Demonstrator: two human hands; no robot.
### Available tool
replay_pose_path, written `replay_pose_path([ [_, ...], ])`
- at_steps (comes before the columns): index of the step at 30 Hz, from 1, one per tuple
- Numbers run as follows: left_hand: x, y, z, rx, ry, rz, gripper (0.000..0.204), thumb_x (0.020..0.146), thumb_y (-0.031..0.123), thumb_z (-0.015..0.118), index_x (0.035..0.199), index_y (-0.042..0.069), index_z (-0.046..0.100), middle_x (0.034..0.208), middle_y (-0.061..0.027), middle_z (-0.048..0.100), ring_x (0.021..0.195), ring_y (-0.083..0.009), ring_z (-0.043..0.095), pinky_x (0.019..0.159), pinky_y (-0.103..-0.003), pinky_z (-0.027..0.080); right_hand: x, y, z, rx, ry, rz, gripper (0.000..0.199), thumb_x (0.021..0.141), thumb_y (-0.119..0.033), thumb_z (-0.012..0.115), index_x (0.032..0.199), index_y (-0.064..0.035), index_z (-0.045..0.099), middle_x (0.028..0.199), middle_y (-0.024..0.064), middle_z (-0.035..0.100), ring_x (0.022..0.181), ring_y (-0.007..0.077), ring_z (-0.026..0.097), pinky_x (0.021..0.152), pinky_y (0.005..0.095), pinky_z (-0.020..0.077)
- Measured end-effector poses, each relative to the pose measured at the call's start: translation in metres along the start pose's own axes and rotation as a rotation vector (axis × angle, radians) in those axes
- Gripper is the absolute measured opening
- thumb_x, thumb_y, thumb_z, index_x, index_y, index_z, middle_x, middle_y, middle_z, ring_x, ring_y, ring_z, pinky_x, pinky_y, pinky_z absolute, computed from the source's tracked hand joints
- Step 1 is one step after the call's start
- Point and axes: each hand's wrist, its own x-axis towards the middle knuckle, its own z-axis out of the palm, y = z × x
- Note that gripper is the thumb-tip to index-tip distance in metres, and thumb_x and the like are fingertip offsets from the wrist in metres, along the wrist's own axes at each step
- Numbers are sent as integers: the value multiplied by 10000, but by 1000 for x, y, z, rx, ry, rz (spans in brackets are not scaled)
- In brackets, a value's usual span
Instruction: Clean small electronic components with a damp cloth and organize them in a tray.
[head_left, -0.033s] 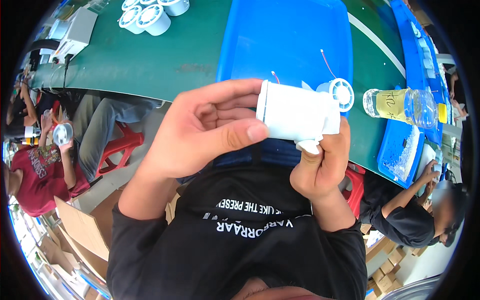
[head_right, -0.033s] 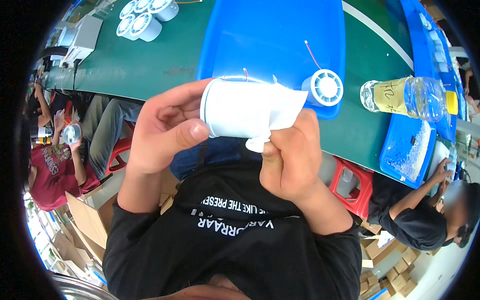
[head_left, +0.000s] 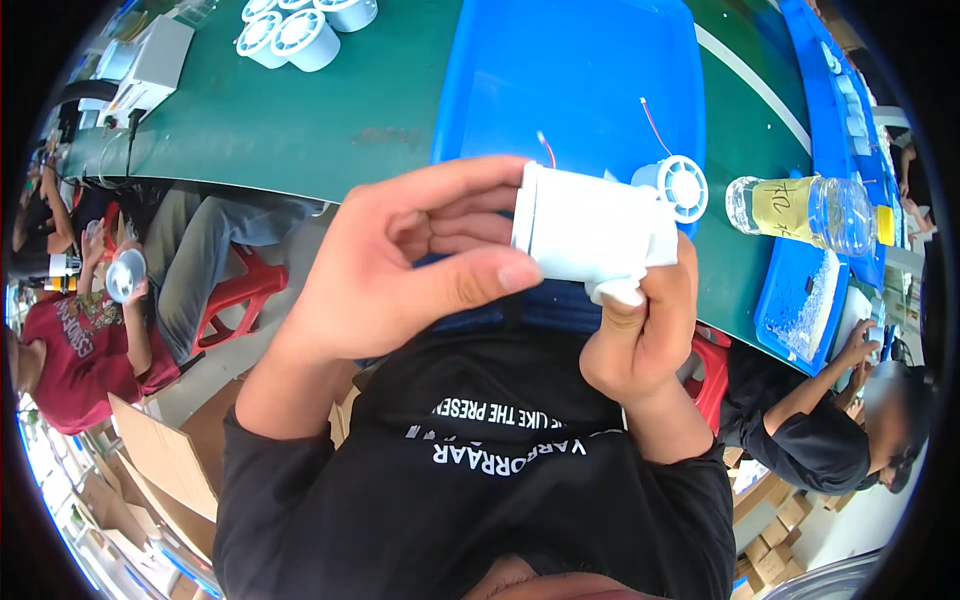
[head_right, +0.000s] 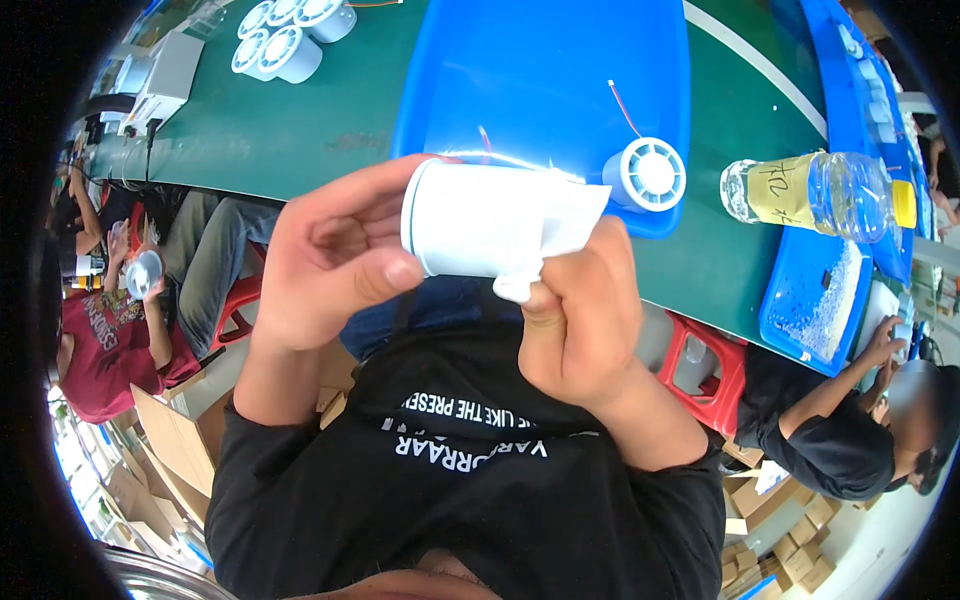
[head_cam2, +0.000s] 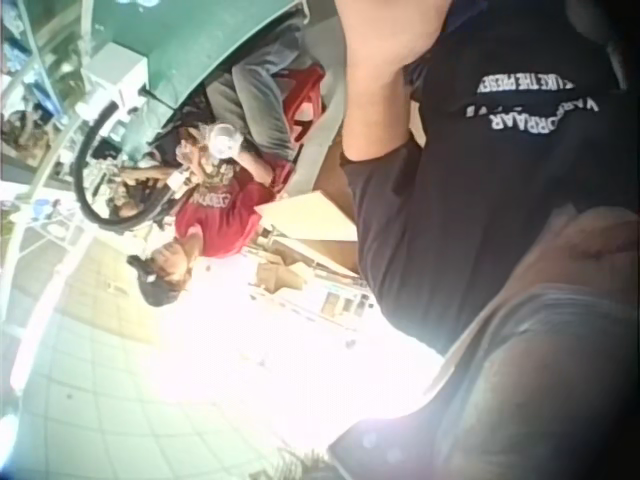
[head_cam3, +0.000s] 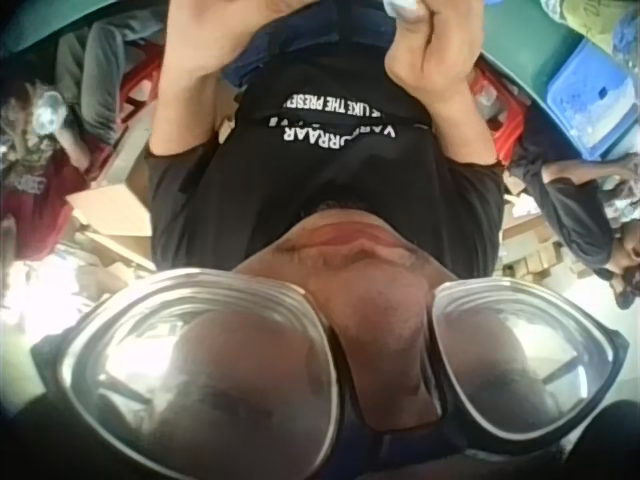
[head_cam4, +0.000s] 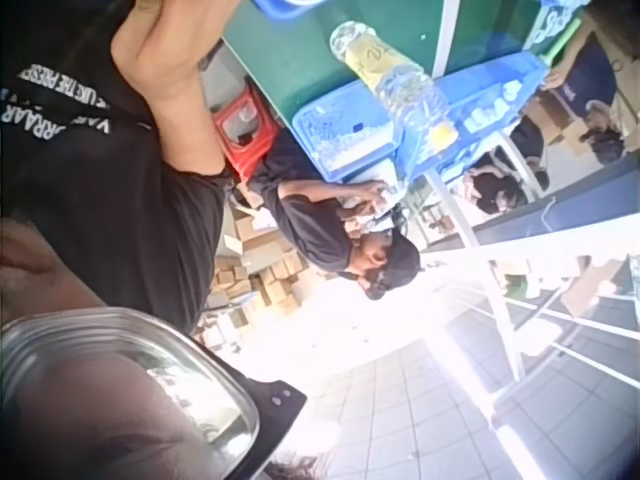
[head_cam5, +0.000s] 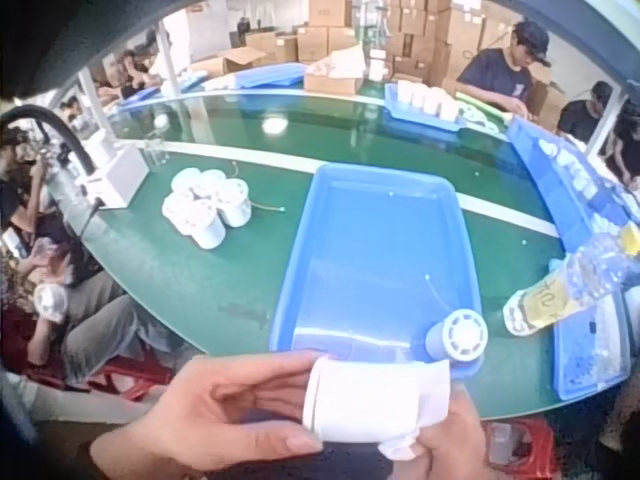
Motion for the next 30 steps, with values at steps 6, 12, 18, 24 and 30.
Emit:
replay_pose_path([
  [6, 9, 3, -8, 960, -48, 450, 695, 755, -17, 820, 1387, -52, 533, 1295, -189, 656, 1143, -265, 673, 943, -373, 553, 40, 1, -10, 617, -188, 928, 332, 1057, -316, 522, 1084, -7, 640, 867, -21, 613, 744, 43, 504, 652, 222, 409],
  [12, 7, -4, -15, 879, -24, 483, 694, 761, -37, 791, 1395, -68, 512, 1360, -211, 607, 1193, -286, 647, 983, -389, 535, 49, 29, -8, 1316, -100, 1126, 355, 1064, -292, 464, 1229, -18, 619, 1134, 115, 695, 1049, 227, 672, 911, 359, 522],
  [18, 11, -5, -21, 495, 49, 334, 740, 776, -6, 774, 1435, -78, 446, 1375, -247, 579, 1268, -295, 593, 1058, -404, 483, 29, 44, 5, 1858, 225, 881, 464, 1087, -377, 346, 1301, -44, 588, 1269, 130, 656, 1183, 308, 626, 1047, 459, 462],
  [24, 21, 0, -31, 411, 140, 327, 707, 779, -39, 795, 1418, -32, 493, 1334, -154, 615, 1216, -269, 627, 1019, -385, 524, 41, 54, -4, 1858, 25, 807, 541, 1065, -496, 378, 1317, -61, 578, 1236, 100, 658, 1068, 268, 637, 913, 406, 502],
  [30, 52, 23, -57, 1072, 331, 520, 599, 780, 131, 821, 1329, 51, 596, 1208, -157, 671, 1097, -273, 671, 944, -375, 533, 50, 41, -15, 1261, 301, 939, 335, 1087, -357, 406, 1188, -85, 574, 1001, 46, 623, 805, 143, 572, 639, 291, 442],
])
